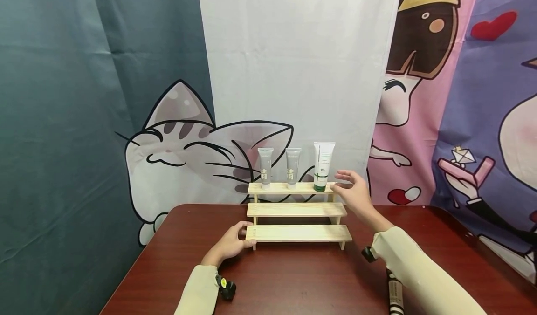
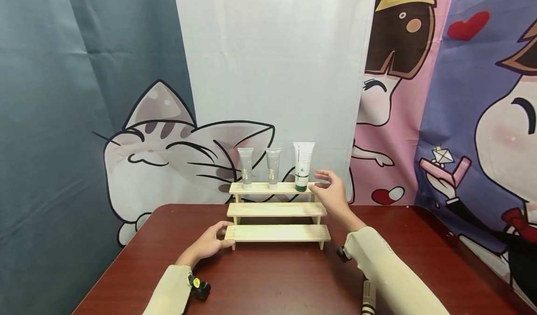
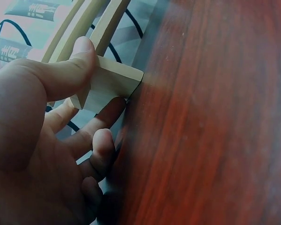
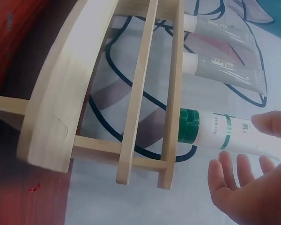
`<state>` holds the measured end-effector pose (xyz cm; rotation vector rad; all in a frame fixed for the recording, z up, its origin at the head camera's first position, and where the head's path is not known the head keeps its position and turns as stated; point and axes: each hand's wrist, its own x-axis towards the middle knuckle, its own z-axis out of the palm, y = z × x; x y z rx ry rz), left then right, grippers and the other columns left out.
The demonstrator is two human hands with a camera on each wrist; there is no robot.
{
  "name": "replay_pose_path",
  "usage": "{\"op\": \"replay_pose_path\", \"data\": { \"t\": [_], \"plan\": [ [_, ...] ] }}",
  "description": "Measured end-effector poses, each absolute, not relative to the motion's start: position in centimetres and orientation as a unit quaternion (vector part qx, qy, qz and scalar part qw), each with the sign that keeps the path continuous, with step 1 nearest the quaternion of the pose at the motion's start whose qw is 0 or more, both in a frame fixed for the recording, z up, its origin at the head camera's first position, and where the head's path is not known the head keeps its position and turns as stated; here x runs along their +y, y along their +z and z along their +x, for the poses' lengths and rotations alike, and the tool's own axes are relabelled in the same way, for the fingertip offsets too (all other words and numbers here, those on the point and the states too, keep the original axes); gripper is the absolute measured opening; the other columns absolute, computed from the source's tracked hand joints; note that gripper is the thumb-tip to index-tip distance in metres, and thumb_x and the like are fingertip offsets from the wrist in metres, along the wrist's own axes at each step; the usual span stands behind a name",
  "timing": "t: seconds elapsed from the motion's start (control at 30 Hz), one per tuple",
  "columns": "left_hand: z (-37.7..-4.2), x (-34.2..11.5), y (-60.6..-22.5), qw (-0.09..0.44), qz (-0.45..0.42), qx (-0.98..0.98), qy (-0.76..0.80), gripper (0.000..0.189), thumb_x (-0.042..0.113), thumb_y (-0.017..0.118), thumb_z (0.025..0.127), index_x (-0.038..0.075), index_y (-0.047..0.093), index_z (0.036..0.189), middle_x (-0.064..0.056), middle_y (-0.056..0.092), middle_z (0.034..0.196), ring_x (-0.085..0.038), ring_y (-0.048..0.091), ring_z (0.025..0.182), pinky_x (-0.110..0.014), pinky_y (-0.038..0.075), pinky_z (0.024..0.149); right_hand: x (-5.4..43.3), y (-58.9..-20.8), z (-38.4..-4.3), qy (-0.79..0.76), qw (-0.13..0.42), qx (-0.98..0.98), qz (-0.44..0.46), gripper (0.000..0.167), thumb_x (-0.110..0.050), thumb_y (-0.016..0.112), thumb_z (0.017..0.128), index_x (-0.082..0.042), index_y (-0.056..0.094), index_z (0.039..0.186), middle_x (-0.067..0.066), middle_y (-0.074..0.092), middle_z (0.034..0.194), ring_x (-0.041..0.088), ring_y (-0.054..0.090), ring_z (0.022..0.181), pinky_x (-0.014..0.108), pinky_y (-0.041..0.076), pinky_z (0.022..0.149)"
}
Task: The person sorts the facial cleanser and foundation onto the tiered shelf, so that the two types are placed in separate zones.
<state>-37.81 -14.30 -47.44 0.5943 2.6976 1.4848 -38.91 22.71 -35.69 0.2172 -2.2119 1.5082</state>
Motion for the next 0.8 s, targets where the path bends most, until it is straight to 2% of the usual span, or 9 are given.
{"op": "replay_pose_path", "data": {
  "t": [0.13, 0.27, 0.33, 0.53, 0.8],
  "plan": [
    [-37.8, -14.3, -47.4, 0.002, 0.189, 0.86, 0.475, 0.053, 0.013, 0.078, 0.084, 0.0, 0.055, 0.13, -0.012, 0.068, 0.107, -0.023, 0.062, 0.098, -0.043, 0.045, 0.089, 23.2, -35.8, -38.0, 0.533, 0.224, -0.811, 0.084, 0.047, -0.005, 0.073, 0.086, 0.001, 0.057, 0.13, 0.024, 0.063, 0.126, 0.041, 0.064, 0.106, 0.02, 0.053, 0.072],
    [-37.8, -14.2, -47.4, 0.003, 0.188, 0.858, 0.478, 0.053, 0.013, 0.078, 0.084, 0.0, 0.054, 0.13, -0.013, 0.068, 0.107, -0.023, 0.062, 0.098, -0.043, 0.044, 0.089, 23.9, -35.9, -37.1, 0.515, 0.212, -0.827, 0.08, 0.048, -0.01, 0.075, 0.087, -0.001, 0.057, 0.13, 0.025, 0.062, 0.126, 0.04, 0.065, 0.105, 0.033, 0.056, 0.074],
    [-37.8, -14.3, -47.4, 0.003, 0.19, 0.858, 0.477, 0.054, 0.013, 0.078, 0.084, 0.0, 0.054, 0.131, -0.012, 0.068, 0.107, -0.023, 0.062, 0.097, -0.042, 0.044, 0.089, 24.3, -36.1, -36.5, 0.506, 0.205, -0.834, 0.078, 0.048, -0.015, 0.077, 0.087, -0.002, 0.058, 0.129, 0.025, 0.063, 0.125, 0.038, 0.067, 0.102, 0.035, 0.056, 0.073],
    [-37.8, -14.5, -47.5, 0.004, 0.19, 0.861, 0.472, 0.053, 0.013, 0.079, 0.084, 0.0, 0.055, 0.13, -0.011, 0.068, 0.106, -0.022, 0.062, 0.097, -0.041, 0.045, 0.087, 25.3, -36.6, -34.7, 0.493, 0.187, -0.845, 0.087, 0.05, -0.026, 0.079, 0.087, -0.001, 0.059, 0.126, 0.023, 0.066, 0.119, 0.025, 0.069, 0.089, 0.029, 0.055, 0.068],
    [-38.1, -14.7, -47.4, 0.013, 0.204, 0.857, 0.473, 0.054, 0.014, 0.079, 0.085, -0.001, 0.054, 0.13, -0.011, 0.068, 0.103, -0.022, 0.062, 0.095, -0.039, 0.046, 0.085, 27.0, -37.2, -32.5, 0.446, 0.183, -0.87, 0.104, 0.044, -0.026, 0.079, 0.086, -0.001, 0.063, 0.118, 0.02, 0.071, 0.11, 0.016, 0.068, 0.091, 0.024, 0.053, 0.072]
  ]
}}
